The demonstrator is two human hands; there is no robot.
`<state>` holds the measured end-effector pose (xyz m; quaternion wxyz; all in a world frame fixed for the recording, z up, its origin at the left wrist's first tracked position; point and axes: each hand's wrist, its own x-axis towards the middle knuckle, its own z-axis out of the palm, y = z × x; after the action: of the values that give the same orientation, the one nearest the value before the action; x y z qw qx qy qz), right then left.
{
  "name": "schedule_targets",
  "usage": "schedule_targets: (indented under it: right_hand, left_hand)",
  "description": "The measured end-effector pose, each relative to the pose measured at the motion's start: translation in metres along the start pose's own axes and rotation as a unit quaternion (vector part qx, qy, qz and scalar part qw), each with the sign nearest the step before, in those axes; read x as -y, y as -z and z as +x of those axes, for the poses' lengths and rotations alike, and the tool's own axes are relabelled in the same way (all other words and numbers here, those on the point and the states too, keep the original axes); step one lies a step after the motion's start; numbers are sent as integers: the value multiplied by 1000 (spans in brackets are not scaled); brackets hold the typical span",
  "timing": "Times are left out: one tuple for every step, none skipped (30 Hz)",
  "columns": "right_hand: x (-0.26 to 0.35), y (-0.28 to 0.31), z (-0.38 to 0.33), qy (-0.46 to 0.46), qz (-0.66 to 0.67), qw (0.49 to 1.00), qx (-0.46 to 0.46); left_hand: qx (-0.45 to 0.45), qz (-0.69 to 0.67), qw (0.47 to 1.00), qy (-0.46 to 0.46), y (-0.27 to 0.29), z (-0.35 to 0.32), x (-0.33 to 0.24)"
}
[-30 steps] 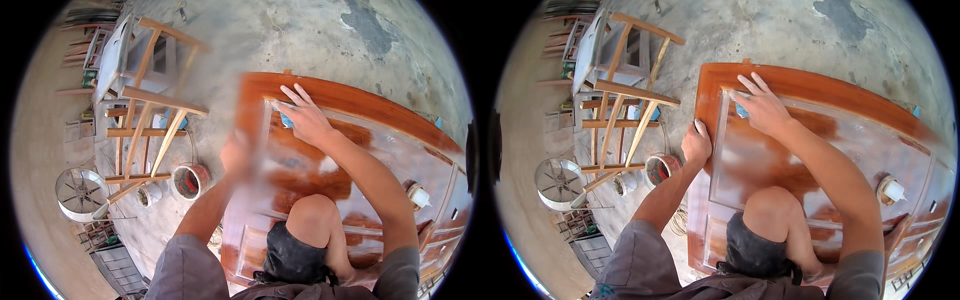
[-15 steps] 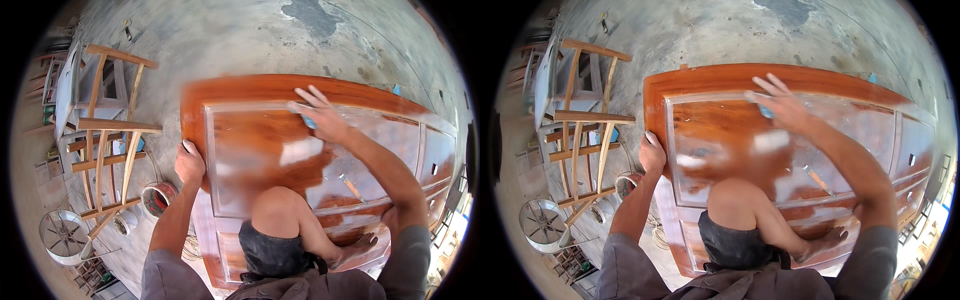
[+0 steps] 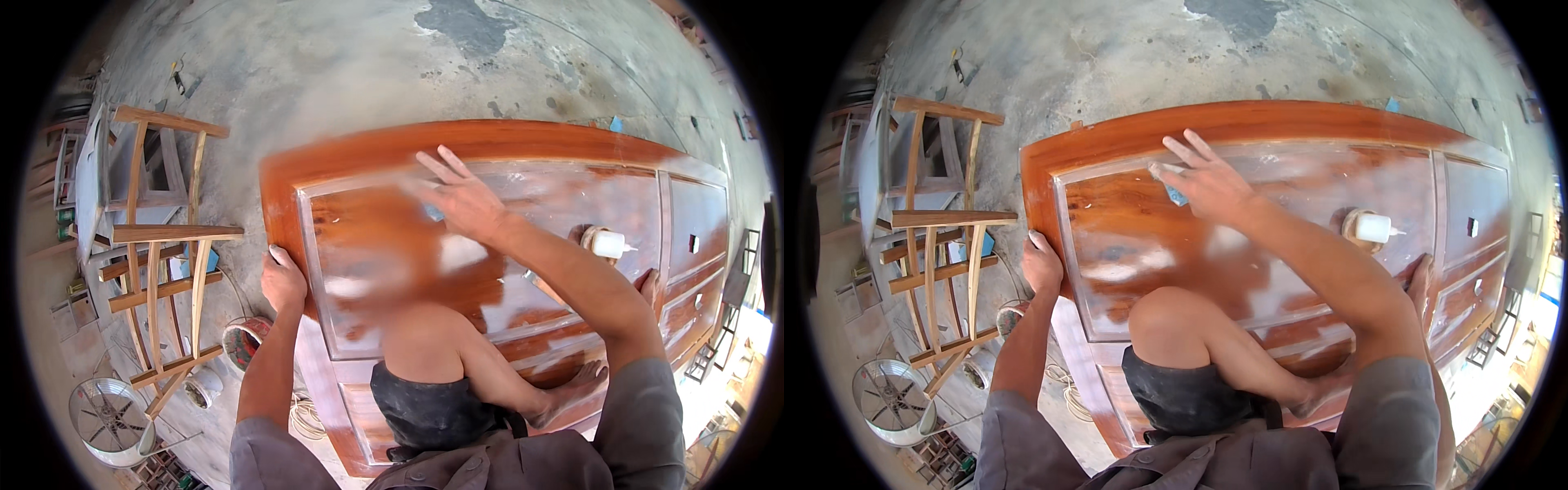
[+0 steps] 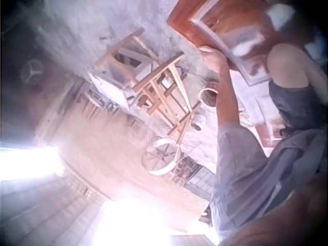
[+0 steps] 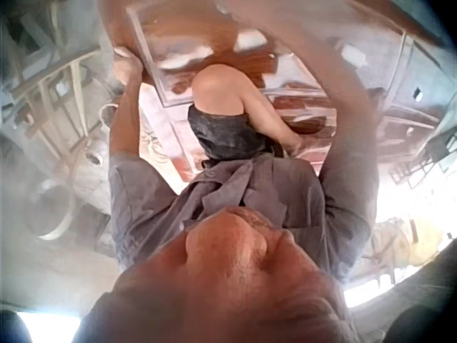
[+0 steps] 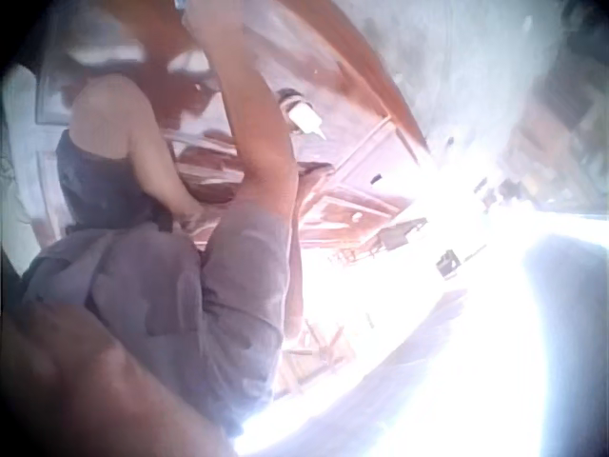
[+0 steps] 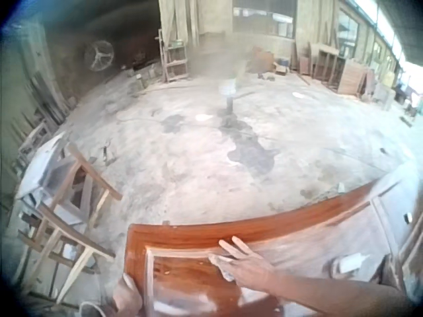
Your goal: The person applies a white substance to a large wooden furniture piece using a small wooden stick and a cloth. They spread the substance into the grooves and wipe the surface repeatedly.
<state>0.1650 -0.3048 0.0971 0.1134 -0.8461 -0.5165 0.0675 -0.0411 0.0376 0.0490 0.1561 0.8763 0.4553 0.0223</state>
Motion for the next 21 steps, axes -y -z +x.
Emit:
schedule_targets:
  right_hand:
    - [1, 3, -11, -15, -9, 1000, 4]
    - [-10, 4, -31, -59, -37, 997, -17]
    - [-27, 6, -64, -107, -66, 991, -34]
    - [-38, 8, -95, -164, -83, 982, -43]
    - [-48, 16, -113, -219, -108, 968, -58]
    - [-52, 10, -121, -264, -105, 955, -91]
    - [-47, -1, -127, -310, -98, 938, -122]
    - [-43, -11, -126, -354, -94, 916, -161]
    - [-23, -24, -109, -390, -63, 898, -195]
    - [8, -38, -88, -425, -32, 875, -228]
    - [33, -62, -68, -405, -33, 895, -183]
    - [50, -78, -64, -385, -28, 913, -130]
    - [51, -71, -72, -354, -23, 928, -113]
    - [40, -53, -76, -320, -22, 942, -100]
    - [27, -37, -82, -284, -21, 955, -87]
    - [7, -22, -99, -344, -20, 933, -106]
    - [-5, -16, -114, -404, -17, 906, -122]
    - [-3, -21, -111, -428, 4, 892, -148]
    - [4, -26, -104, -449, 27, 876, -175]
    - [11, -31, -98, -471, 45, 859, -196]
    - [31, -50, -80, -444, -22, 883, -148]
  left_hand:
    - [8, 10, 1000, -9, -1, 0, 5]
    - [4, 16, 1000, -15, -2, 3, 5]
    - [-1, 15, 1000, -10, 3, 0, 0]
    - [2, 21, 1000, -9, 4, -4, 4]
    - [0, 19, 1000, -11, 3, -2, 2]
    - [-2, 18, 1000, -12, 1, -1, -1]
    - [2, 2, 1000, -16, 3, -3, -5]
    - [-1, 6, 1000, -17, 1, -1, -9]
    - [-5, 14, 1000, -16, 1, -2, -9]
    - [-7, 23, 1000, -15, 1, -5, -8]
    - [-7, 12, 1000, -13, -3, -4, -7]
    - [-4, 5, 1000, -23, -6, -3, -2]
    - [-1, 2, 1000, -29, -6, 1, 8]
    - [-3, -6, 999, -35, -7, 4, 8]
    - [-4, -1, 1000, -19, -7, 3, 10]
    - [-7, -1, 1000, -16, -4, 4, 7]
    - [-8, 1, 1000, -13, -3, 1, 3]
    - [-10, 4, 1000, -12, -2, -2, -2]
    - [-10, 25, 1000, -16, -3, 0, -2]
    - [-5, 19, 1000, -19, -5, 0, 0]
    - [7, 10, 1000, -25, -8, -3, -1]
